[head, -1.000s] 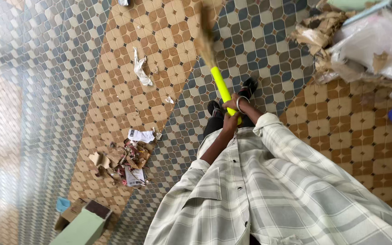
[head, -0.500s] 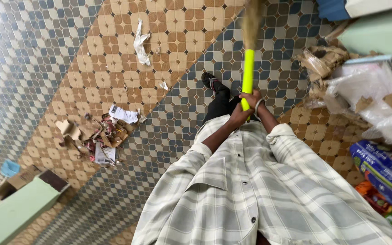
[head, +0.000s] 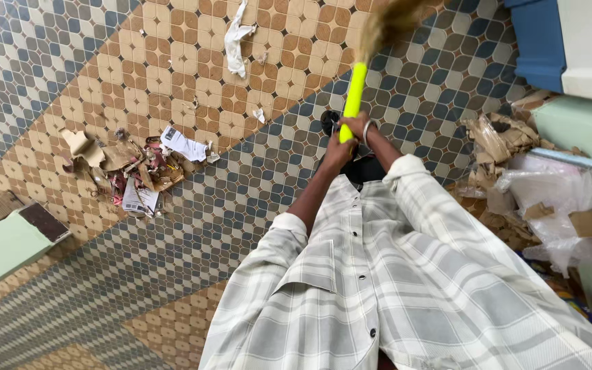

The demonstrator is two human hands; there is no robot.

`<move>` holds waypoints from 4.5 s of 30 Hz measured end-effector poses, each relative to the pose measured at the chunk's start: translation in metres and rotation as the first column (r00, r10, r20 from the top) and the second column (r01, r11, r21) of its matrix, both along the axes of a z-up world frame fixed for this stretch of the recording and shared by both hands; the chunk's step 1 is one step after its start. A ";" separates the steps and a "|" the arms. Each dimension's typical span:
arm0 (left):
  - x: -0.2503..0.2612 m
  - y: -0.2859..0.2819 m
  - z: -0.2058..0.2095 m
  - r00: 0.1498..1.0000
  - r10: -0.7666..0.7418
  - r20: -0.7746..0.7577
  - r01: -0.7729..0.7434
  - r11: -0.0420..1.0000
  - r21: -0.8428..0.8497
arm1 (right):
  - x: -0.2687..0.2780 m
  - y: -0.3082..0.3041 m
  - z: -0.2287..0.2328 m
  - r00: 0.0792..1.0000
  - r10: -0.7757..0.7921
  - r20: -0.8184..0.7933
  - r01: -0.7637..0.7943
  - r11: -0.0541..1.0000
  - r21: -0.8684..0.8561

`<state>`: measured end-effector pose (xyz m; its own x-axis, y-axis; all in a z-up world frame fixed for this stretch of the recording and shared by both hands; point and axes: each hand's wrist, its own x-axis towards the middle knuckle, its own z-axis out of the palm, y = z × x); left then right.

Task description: The person sweeps a tiled floor using a broom with a yellow handle, moving scraps of paper and debris into piles while walking across the room.

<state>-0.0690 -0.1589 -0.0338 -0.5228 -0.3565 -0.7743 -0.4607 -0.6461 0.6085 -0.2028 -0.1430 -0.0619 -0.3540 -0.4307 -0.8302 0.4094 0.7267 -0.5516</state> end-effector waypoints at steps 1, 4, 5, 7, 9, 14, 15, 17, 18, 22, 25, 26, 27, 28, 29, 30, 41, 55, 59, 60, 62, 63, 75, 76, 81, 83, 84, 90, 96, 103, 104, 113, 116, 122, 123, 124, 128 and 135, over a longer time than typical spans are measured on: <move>-0.013 -0.013 0.004 0.999 0.018 0.026 -0.017 0.999 -0.050 | -0.011 -0.013 0.000 0.999 -0.001 -0.047 0.000 1.000 -0.002; -0.054 -0.043 0.020 1.000 0.019 0.016 -0.015 0.977 -0.211 | -0.052 -0.046 -0.003 0.997 -0.023 -0.069 0.016 0.994 -0.112; -0.064 -0.048 0.026 1.000 -0.025 -0.005 0.022 0.951 -0.309 | -0.063 -0.052 -0.003 0.998 -0.063 -0.031 0.055 0.977 -0.205; -0.081 -0.054 0.040 0.998 -0.045 0.033 0.052 0.957 -0.285 | -0.083 -0.058 -0.004 0.998 -0.029 -0.050 0.017 0.974 -0.224; -0.086 -0.048 0.042 0.994 -0.072 0.077 0.089 0.965 -0.248 | -0.090 -0.052 -0.004 0.998 0.000 -0.063 -0.015 0.973 -0.231; -0.082 -0.012 0.036 0.990 -0.139 0.025 0.141 0.956 -0.258 | -0.084 -0.013 0.019 0.986 -0.021 -0.164 -0.023 0.964 -0.266; -0.079 -0.007 0.037 0.983 -0.165 0.076 0.178 0.956 -0.234 | -0.080 -0.008 0.024 0.995 -0.063 -0.081 0.039 0.963 -0.268; -0.070 -0.002 0.037 0.990 -0.130 0.050 0.137 0.976 -0.169 | -0.072 -0.005 0.031 0.983 -0.160 0.091 0.172 0.974 -0.148; -0.072 -0.004 0.034 0.998 -0.056 -0.027 0.052 0.990 -0.129 | -0.068 -0.009 0.032 0.991 -0.125 0.057 0.128 0.990 -0.055; -0.098 -0.023 0.022 0.980 0.192 -0.053 -0.195 0.979 -0.059 | -0.087 -0.049 0.028 0.935 -0.110 0.337 0.035 0.975 0.221; -0.104 -0.053 0.019 0.943 0.089 0.321 -0.012 0.972 -0.233 | -0.099 -0.079 0.017 0.892 -0.026 0.451 -0.060 0.983 0.175; -0.102 -0.062 0.022 0.914 0.027 0.404 0.128 0.927 -0.351 | -0.102 -0.093 0.013 0.924 0.050 0.380 -0.108 0.985 0.134; -0.103 -0.076 0.024 0.948 0.141 0.287 -0.015 0.916 -0.400 | -0.107 -0.111 0.006 0.944 0.124 0.305 -0.160 0.983 0.094; -0.106 -0.087 0.025 0.952 0.256 0.166 -0.163 0.887 -0.433 | -0.111 -0.133 0.003 0.939 0.158 0.306 -0.200 0.974 0.110; -0.112 -0.096 0.026 0.930 0.293 0.221 -0.177 0.885 -0.431 | -0.114 -0.153 0.002 0.932 0.192 0.308 -0.240 0.963 0.125; -0.120 -0.112 0.026 0.906 0.330 0.266 -0.191 0.878 -0.439 | -0.121 -0.170 0.001 0.943 0.232 0.241 -0.236 0.972 -0.011; -0.208 -0.092 0.068 0.871 0.478 0.113 -0.314 0.718 -0.621 | -0.205 -0.204 0.012 0.796 0.591 -0.129 -0.596 0.729 -0.338; -0.200 0.043 0.032 0.180 0.974 -0.139 -0.983 0.176 -0.044 | -0.178 -0.106 0.059 0.291 0.956 0.024 -0.917 0.286 -0.279; -0.201 0.086 0.039 0.041 0.997 -0.066 -0.996 0.046 0.071 | -0.166 -0.067 0.066 -0.060 0.997 -0.050 -0.955 -0.073 -0.289; -0.202 0.095 0.039 0.000 1.000 -0.021 -0.995 0.002 0.101 | -0.163 -0.060 0.070 -0.074 0.996 -0.046 -0.958 -0.084 -0.273; -0.202 0.102 0.035 -0.131 0.972 -0.197 -0.991 -0.125 0.045 | -0.160 -0.042 0.082 -0.263 0.932 -0.251 -0.888 -0.335 -0.314; -0.203 0.109 0.032 -0.146 0.973 -0.181 -0.989 -0.137 0.062 | -0.164 -0.033 0.089 -0.279 0.932 -0.233 -0.890 -0.342 -0.302; -0.281 0.092 -0.005 -0.520 0.840 0.154 -0.841 -0.535 0.082 | -0.234 -0.045 0.110 -0.460 0.861 0.216 -0.831 -0.504 0.237; -0.297 0.082 -0.009 -0.411 0.879 0.243 -0.904 -0.427 0.013 | -0.245 -0.054 0.100 -0.510 0.844 0.167 -0.791 -0.536 0.293; -0.366 0.030 -0.013 -0.224 0.961 0.164 -0.968 -0.239 0.077 | -0.318 -0.115 0.046 -0.648 0.762 0.015 -0.721 -0.619 0.309; -0.386 0.006 -0.010 -0.179 0.971 0.159 -0.870 -0.231 0.435 | -0.335 -0.138 0.031 0.158 0.934 0.320 -0.953 0.060 0.298; -0.397 -0.020 -0.006 -0.178 0.971 0.159 -0.775 -0.238 0.586 | -0.341 -0.148 0.028 0.159 0.933 0.324 -0.953 0.059 0.297; -0.426 -0.099 0.000 0.130 0.989 -0.070 -0.961 0.143 0.238 | -0.383 -0.174 0.033 0.645 0.746 0.167 -0.756 0.592 0.279; -0.374 -0.112 0.017 0.184 0.954 -0.235 -0.974 0.210 0.089 | -0.350 -0.184 0.029 0.653 0.753 0.081 -0.756 0.654 0.021; -0.341 -0.059 0.069 -0.062 0.975 -0.212 -0.871 0.050 0.488 | -0.328 -0.158 0.073 0.525 0.821 0.225 -0.824 0.557 -0.107; -0.339 -0.052 0.077 -0.113 0.955 -0.276 -0.854 0.049 0.518 | -0.322 -0.152 0.079 0.465 0.860 0.209 -0.866 0.491 -0.092; -0.377 -0.014 0.061 -0.036 0.996 0.086 -0.927 -0.065 0.369 | -0.332 -0.117 0.066 0.012 0.954 0.300 -0.999 0.024 -0.038; -0.398 -0.005 0.028 0.097 0.974 0.206 -0.847 -0.028 0.530 | -0.354 -0.108 0.049 0.039 0.938 0.345 -0.982 -0.028 0.188; -0.417 -0.060 0.006 0.478 0.870 0.122 -0.712 0.303 0.633 | -0.393 -0.110 0.045 0.342 0.893 0.292 -0.927 0.270 0.260; -0.423 -0.076 0.002 0.537 0.839 0.092 -0.677 0.364 0.640 | -0.398 -0.119 0.045 0.432 0.861 0.266 -0.893 0.368 0.261; -0.427 -0.090 0.000 0.575 0.816 0.068 -0.651 0.405 0.642 | -0.404 -0.128 0.046 0.498 0.833 0.241 -0.861 0.441 0.254; -0.418 -0.133 0.001 0.638 0.769 0.025 -0.654 0.525 0.545 | -0.380 -0.149 0.053 0.672 0.722 0.164 -0.740 0.653 0.160; -0.361 -0.106 0.030 0.487 0.866 -0.112 -0.840 0.499 0.212 | -0.346 -0.156 0.058 0.570 0.816 0.096 -0.814 0.576 -0.071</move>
